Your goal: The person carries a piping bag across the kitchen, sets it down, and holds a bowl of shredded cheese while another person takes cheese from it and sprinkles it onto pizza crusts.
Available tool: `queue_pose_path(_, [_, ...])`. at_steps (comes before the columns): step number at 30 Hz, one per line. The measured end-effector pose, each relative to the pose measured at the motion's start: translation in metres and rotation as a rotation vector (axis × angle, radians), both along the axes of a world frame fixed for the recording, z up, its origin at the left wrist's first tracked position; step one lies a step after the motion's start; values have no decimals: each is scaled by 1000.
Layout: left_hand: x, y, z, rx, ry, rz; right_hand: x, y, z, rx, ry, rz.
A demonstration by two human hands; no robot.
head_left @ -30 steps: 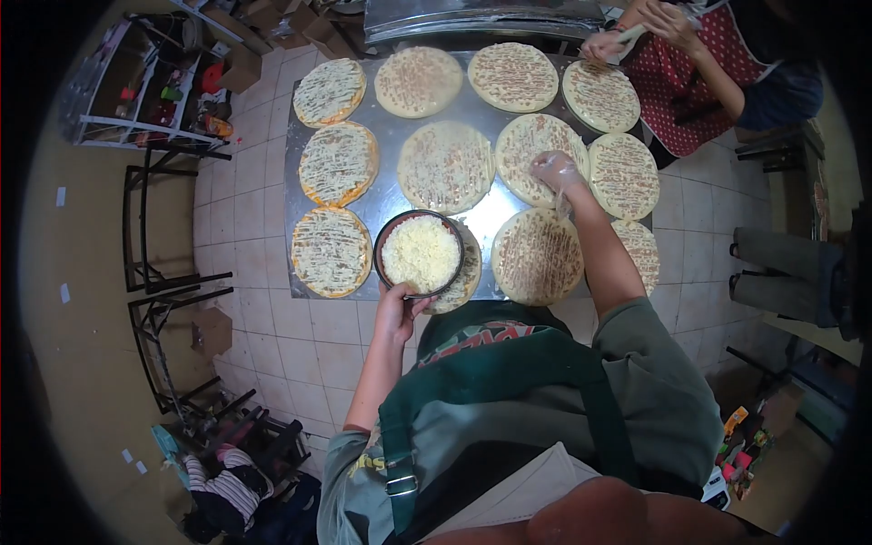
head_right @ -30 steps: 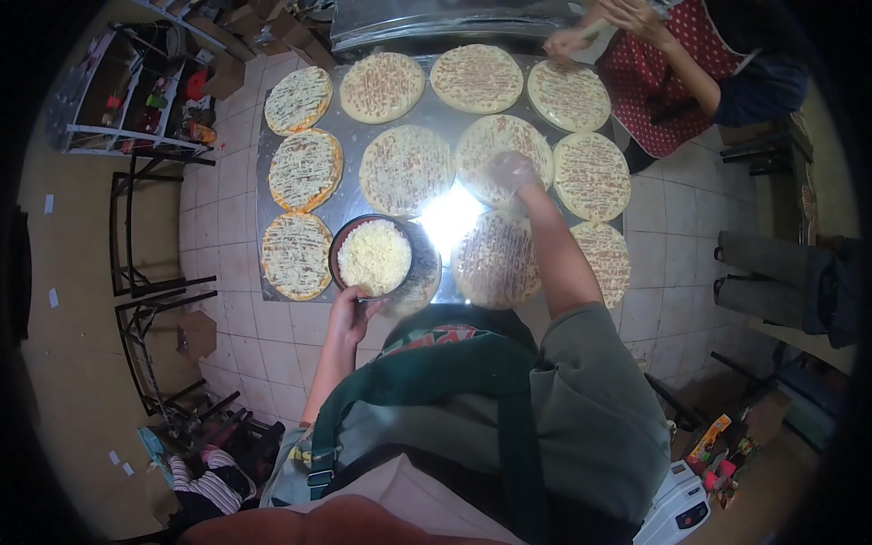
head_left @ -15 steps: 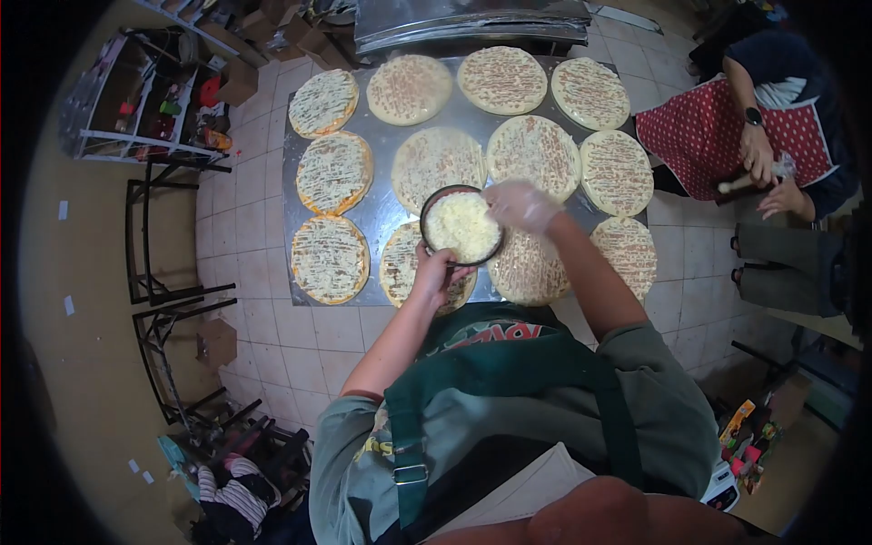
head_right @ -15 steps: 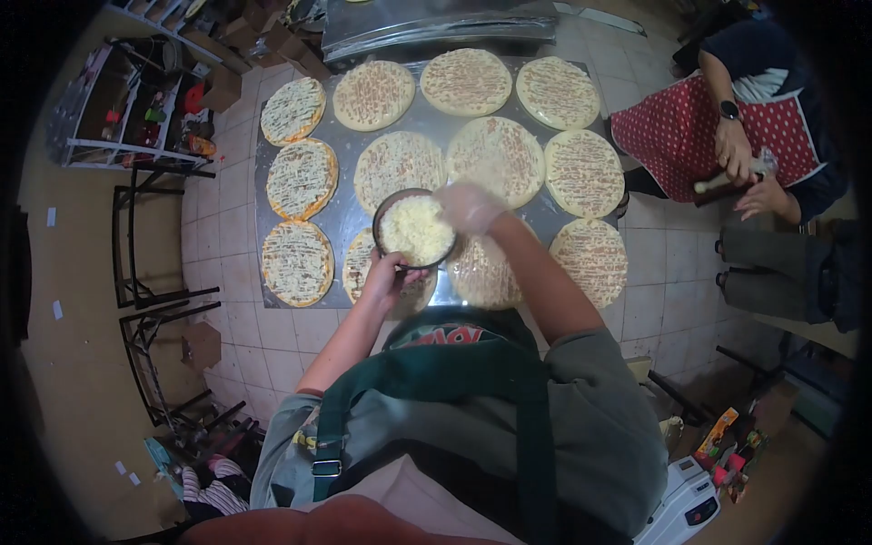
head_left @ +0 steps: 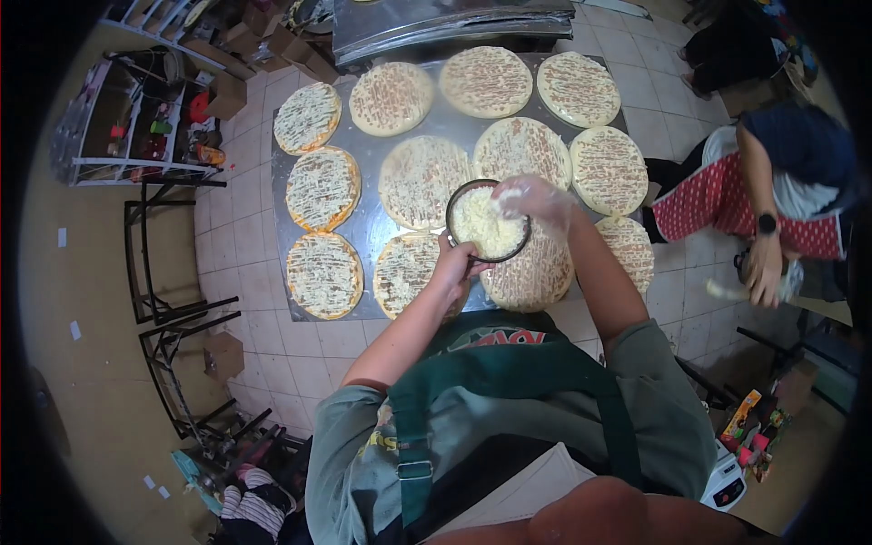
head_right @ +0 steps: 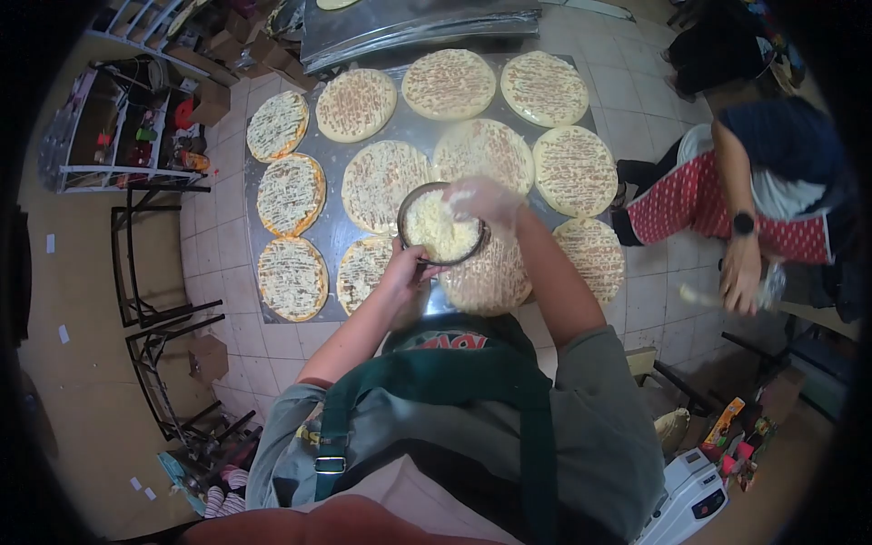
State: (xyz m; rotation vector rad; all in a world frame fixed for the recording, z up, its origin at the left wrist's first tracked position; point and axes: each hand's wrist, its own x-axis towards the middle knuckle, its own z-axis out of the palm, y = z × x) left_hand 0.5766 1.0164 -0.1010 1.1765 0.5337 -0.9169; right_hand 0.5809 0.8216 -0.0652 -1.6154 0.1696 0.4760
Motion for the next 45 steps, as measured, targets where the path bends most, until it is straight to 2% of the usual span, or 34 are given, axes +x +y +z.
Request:
queue_pose_path(1, [1, 0, -1, 1, 2, 0, 5, -8, 6, 142, 65, -59])
queue_pose_path(2, [3, 2, 0, 25, 21, -6, 15, -16, -1, 142, 65, -60])
queue_pose_path(4, [4, 8, 0, 53, 46, -11, 36, -30, -24, -188, 216, -232])
queue_pose_path(6, [2, 21, -1, 77, 52, 27, 50, -43, -47, -217, 263, -219])
queue_pose_path(8, [1, 34, 8, 114, 64, 2, 70, -60, -84, -764, -213, 94])
queue_pose_path(9, [-2, 40, 9, 117, 27, 27, 80, -60, -74, -761, -212, 96])
queue_pose_path(11, [-5, 49, 15, 148, 16, 71, 103, -62, -55, -1022, -66, 75])
queue_pose_path(15, [-8, 65, 18, 98, -4, 141, 125, -101, -94, -943, -106, -34])
queue_pose_path(17, [-11, 69, 15, 78, -11, 169, 127, -117, -109, -1040, -83, -24])
queue_pose_path(20, [-11, 71, 14, 56, -22, 180, 98, -101, -60, -1082, 78, -3])
queue_pose_path(21, [-11, 71, 14, 62, -23, 162, 92, -104, -74, -1086, 83, -3])
queue_pose_path(23, [-10, 69, 19, 69, -10, 147, 73, -106, -96, -955, -185, -171])
queue_pose_path(24, [-9, 67, 21, 80, -3, 135, 68, -107, -97, -959, -180, -176])
queue_pose_path(26, [-7, 66, 20, 88, 9, 113, 55, -100, -88, -998, 10, -197])
queue_pose_path(27, [-7, 66, 20, 100, 20, 99, 46, -96, -81, -837, 109, -318])
queue_pose_path(30, [-7, 64, 20, 61, -16, 84, 25, -88, -69, -777, 148, -285])
queue_pose_path(33, [-6, 64, 19, 76, -21, 79, 7, -88, -98, -684, 85, -280])
queue_pose_path(37, [-6, 66, 17, 58, 8, 70, 1, -79, -85, -792, 80, -246])
queue_pose_path(40, [-7, 67, 15, 48, 31, 122, 11, -90, -91, -659, 186, -397])
queue_pose_path(42, [-9, 71, 8, 5, 49, 129, 23, -102, -98, -720, -125, -460])
queue_pose_path(45, [-11, 71, 11, 11, 19, 139, 54, -119, -110, -706, -189, -441])
